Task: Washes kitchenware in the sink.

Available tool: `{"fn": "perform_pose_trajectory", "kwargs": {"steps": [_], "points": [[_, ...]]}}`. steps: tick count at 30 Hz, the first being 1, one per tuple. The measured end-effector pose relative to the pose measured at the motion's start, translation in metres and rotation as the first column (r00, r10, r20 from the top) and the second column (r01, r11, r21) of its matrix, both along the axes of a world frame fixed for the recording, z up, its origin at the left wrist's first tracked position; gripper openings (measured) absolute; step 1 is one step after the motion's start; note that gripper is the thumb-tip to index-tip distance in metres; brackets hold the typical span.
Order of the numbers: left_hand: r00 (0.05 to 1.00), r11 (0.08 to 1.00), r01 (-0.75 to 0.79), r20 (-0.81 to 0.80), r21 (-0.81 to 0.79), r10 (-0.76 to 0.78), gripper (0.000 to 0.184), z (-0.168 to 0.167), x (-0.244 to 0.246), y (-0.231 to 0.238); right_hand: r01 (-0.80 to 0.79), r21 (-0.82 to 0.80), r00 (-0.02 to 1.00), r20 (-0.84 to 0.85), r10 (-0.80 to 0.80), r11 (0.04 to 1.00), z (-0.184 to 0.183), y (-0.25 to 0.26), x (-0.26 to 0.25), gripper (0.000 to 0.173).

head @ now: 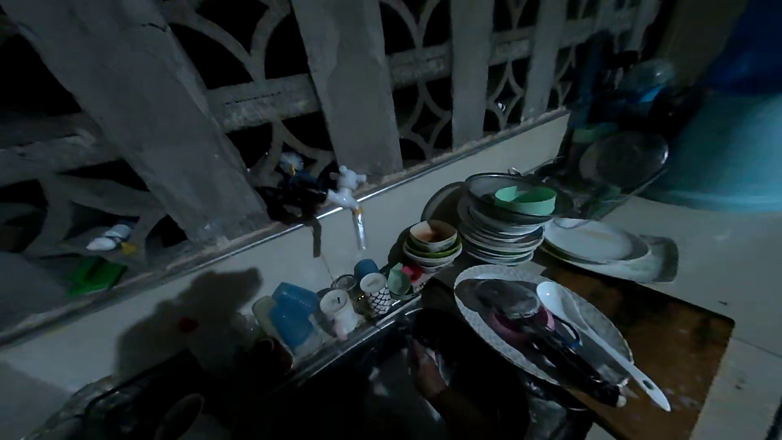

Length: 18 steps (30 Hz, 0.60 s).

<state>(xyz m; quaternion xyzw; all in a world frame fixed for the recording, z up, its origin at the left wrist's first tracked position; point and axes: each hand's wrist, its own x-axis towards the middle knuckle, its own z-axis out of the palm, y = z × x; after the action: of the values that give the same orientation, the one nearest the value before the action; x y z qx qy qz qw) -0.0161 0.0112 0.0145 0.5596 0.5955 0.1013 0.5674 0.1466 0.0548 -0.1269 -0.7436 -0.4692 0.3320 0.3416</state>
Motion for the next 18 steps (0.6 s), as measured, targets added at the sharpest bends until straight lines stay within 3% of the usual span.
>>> {"fn": "perform_pose_trajectory", "kwargs": {"steps": [3, 5, 8, 9, 13, 15, 18], "points": [[0.904, 0.972, -0.181, 0.415, 0.147, 0.106, 0.041, -0.069, 0.009, 0.047, -0.207, 0.094, 0.977, -0.040, 0.212, 0.974, 0.016, -0.028, -0.007, 0.047], [0.800, 0.955, -0.269, 0.581, 0.124, 0.150, 0.047, -0.067, 0.026, 0.058, -0.249, 0.117, 0.965, -0.052, 0.256, 0.961, 0.031, -0.051, -0.018, 0.044], [0.794, 0.925, -0.281, 0.603, 0.257, 0.074, 0.077, -0.023, 0.058, 0.051, -0.180, 0.164, 0.976, -0.094, 0.197, 0.970, 0.055, -0.080, -0.032, 0.032], [0.814, 0.897, -0.285, 0.580, 0.338, 0.040, 0.078, -0.013, 0.067, 0.051, -0.169, 0.201, 0.975, -0.109, 0.193, 0.965, 0.059, -0.089, -0.032, 0.029], [0.924, 0.840, -0.243, 0.379, 0.484, 0.049, 0.050, 0.013, 0.085, 0.042, -0.127, 0.255, 0.971, -0.167, 0.173, 0.958, 0.081, -0.117, -0.020, 0.033], [0.891, 0.812, -0.331, 0.442, 0.481, 0.102, 0.042, 0.011, 0.094, 0.036, -0.098, 0.235, 0.980, -0.148, 0.135, 0.967, 0.093, -0.121, -0.011, 0.039], [0.831, 0.786, -0.427, 0.537, 0.447, 0.146, 0.051, 0.003, 0.111, 0.016, -0.040, 0.212, 0.991, -0.115, 0.065, 0.977, 0.113, -0.121, -0.008, 0.039]]}}
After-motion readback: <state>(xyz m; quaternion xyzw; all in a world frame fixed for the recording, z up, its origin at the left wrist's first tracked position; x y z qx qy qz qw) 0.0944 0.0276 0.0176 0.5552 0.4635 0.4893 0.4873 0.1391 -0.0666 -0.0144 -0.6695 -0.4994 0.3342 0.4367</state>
